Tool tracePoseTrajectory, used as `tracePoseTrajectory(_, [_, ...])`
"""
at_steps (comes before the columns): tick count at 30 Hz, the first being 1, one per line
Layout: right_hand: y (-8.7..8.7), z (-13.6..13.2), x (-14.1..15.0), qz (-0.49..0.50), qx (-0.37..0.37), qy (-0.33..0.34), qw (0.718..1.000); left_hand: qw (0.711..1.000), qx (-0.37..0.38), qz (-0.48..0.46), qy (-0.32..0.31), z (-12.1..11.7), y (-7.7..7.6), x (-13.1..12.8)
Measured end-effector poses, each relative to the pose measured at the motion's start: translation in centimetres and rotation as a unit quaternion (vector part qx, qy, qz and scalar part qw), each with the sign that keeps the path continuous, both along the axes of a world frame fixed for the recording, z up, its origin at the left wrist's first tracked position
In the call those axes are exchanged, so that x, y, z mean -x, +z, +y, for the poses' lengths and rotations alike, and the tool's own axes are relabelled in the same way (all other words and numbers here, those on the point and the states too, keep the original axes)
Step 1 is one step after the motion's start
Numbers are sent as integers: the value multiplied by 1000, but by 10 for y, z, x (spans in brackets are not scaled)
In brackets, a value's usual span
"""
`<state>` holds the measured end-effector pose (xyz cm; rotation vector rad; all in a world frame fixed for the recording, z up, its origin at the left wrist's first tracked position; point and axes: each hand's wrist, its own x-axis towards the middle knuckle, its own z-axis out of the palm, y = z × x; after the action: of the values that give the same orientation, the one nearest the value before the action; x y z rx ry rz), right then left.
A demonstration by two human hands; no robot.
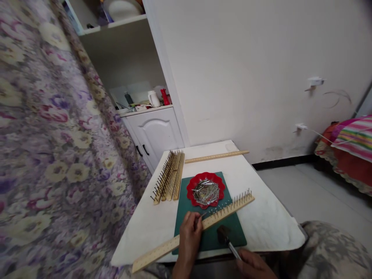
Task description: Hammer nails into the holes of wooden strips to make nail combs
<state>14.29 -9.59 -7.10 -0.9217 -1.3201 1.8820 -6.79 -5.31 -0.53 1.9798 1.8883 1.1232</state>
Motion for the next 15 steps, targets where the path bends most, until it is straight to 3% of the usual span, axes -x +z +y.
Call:
tracePoseTrajectory(9, [20, -6, -2, -2, 14, -3, 1000, 998, 4, 49, -45, -7, -14, -11])
tracePoseTrajectory(15, [17, -5, -2, 12, 13, 6, 1000, 995, 27, 82, -42, 0, -6, -16])
